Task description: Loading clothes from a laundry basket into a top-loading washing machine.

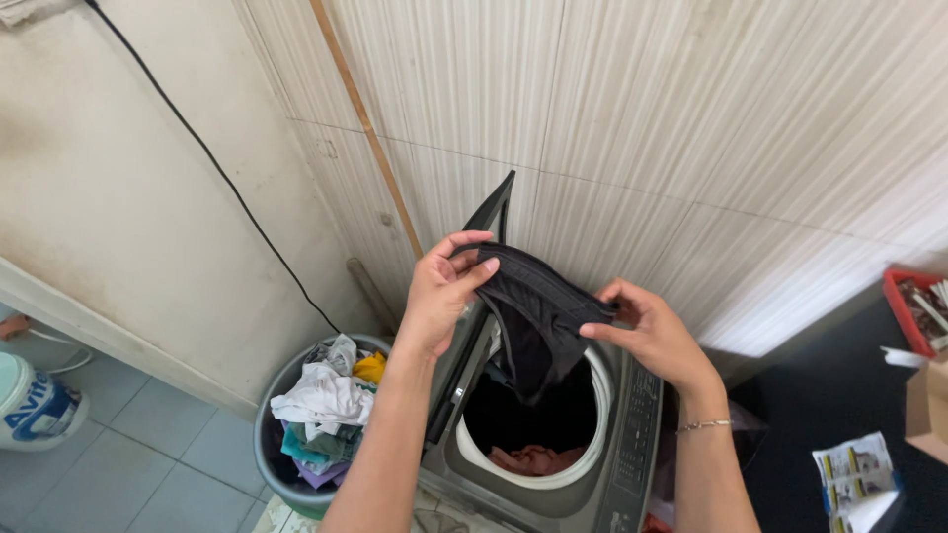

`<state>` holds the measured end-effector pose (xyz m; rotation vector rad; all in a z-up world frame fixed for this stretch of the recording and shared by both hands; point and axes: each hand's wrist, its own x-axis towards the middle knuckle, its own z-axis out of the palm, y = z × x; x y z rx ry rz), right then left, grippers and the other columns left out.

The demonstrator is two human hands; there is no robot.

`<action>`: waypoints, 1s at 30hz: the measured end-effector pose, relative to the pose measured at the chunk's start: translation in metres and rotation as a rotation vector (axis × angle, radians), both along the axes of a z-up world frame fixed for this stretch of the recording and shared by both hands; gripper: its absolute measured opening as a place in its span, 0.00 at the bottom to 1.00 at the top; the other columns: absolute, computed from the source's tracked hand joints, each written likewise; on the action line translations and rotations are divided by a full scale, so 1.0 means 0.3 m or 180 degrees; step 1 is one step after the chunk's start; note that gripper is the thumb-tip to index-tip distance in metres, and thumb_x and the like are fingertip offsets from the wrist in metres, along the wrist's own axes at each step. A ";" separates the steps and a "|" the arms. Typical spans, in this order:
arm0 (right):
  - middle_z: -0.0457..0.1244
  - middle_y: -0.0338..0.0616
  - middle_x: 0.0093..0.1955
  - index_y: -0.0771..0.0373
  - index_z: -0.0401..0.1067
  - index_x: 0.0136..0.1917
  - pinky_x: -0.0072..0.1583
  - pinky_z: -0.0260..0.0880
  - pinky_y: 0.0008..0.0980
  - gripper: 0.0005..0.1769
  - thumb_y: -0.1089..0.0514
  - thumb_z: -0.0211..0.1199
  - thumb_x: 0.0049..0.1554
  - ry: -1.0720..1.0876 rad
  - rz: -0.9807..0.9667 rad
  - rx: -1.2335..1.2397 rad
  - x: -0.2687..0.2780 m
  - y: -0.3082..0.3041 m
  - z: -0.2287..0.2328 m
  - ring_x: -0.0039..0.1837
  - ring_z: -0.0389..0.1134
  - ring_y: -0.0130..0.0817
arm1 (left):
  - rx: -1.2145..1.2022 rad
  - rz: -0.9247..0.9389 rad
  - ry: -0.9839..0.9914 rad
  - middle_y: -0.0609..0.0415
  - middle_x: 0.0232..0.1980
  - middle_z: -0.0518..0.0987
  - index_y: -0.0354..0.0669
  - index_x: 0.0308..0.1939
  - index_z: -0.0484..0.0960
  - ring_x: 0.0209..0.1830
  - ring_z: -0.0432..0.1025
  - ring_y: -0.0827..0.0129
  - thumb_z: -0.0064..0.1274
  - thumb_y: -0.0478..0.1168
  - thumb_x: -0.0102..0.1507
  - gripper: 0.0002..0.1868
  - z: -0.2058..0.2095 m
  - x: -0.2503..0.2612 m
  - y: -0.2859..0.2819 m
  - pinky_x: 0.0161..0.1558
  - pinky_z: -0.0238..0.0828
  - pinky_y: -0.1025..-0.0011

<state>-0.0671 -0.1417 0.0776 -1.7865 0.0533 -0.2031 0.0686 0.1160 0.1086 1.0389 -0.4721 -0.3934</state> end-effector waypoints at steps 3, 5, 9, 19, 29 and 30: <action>0.66 0.35 0.51 0.63 0.69 0.49 0.55 0.68 0.27 0.15 0.68 0.72 0.51 -0.0326 0.0123 0.0316 0.009 -0.033 -0.025 0.53 0.66 0.23 | -0.0158 0.0036 0.0218 0.53 0.46 0.82 0.39 0.59 0.78 0.45 0.77 0.73 0.59 0.27 0.62 0.21 -0.012 0.007 -0.010 0.45 0.76 0.74; 0.66 0.35 0.50 0.63 0.71 0.52 0.54 0.68 0.28 0.16 0.68 0.72 0.52 -0.0260 0.0132 0.0301 0.010 -0.025 0.009 0.52 0.66 0.24 | -0.0237 0.0079 0.0250 0.53 0.47 0.82 0.40 0.59 0.77 0.45 0.77 0.72 0.59 0.27 0.62 0.21 -0.014 0.002 -0.022 0.46 0.76 0.73; 0.67 0.34 0.49 0.60 0.73 0.60 0.54 0.69 0.28 0.23 0.67 0.71 0.51 -0.0165 0.0134 -0.0144 -0.013 0.007 0.123 0.51 0.67 0.24 | -0.0441 0.0235 0.0361 0.54 0.47 0.82 0.40 0.59 0.77 0.46 0.77 0.72 0.58 0.28 0.63 0.20 -0.013 -0.020 -0.060 0.46 0.77 0.72; 0.67 0.38 0.43 0.60 0.71 0.60 0.48 0.72 0.29 0.25 0.67 0.71 0.49 -0.0821 -0.0008 -0.1547 -0.015 -0.140 0.116 0.43 0.68 0.28 | -0.0740 0.0738 0.0489 0.53 0.46 0.82 0.40 0.57 0.77 0.44 0.77 0.73 0.57 0.26 0.63 0.19 -0.012 -0.098 -0.171 0.44 0.79 0.71; 0.64 0.37 0.54 0.69 0.75 0.48 0.40 0.70 0.31 0.16 0.59 0.73 0.48 -0.0312 0.0349 -0.1971 -0.055 -0.222 0.151 0.39 0.68 0.30 | -0.0019 0.1795 -0.0085 0.56 0.45 0.82 0.39 0.54 0.80 0.42 0.73 0.78 0.58 0.25 0.62 0.17 -0.142 -0.163 -0.279 0.44 0.69 0.78; 0.66 0.37 0.52 0.69 0.75 0.47 0.41 0.70 0.30 0.15 0.58 0.73 0.50 -0.0322 0.0406 -0.1882 -0.052 -0.233 0.135 0.38 0.67 0.29 | 0.0002 0.1941 -0.0205 0.57 0.46 0.82 0.39 0.53 0.80 0.44 0.74 0.78 0.58 0.25 0.61 0.17 -0.155 -0.171 -0.290 0.48 0.71 0.79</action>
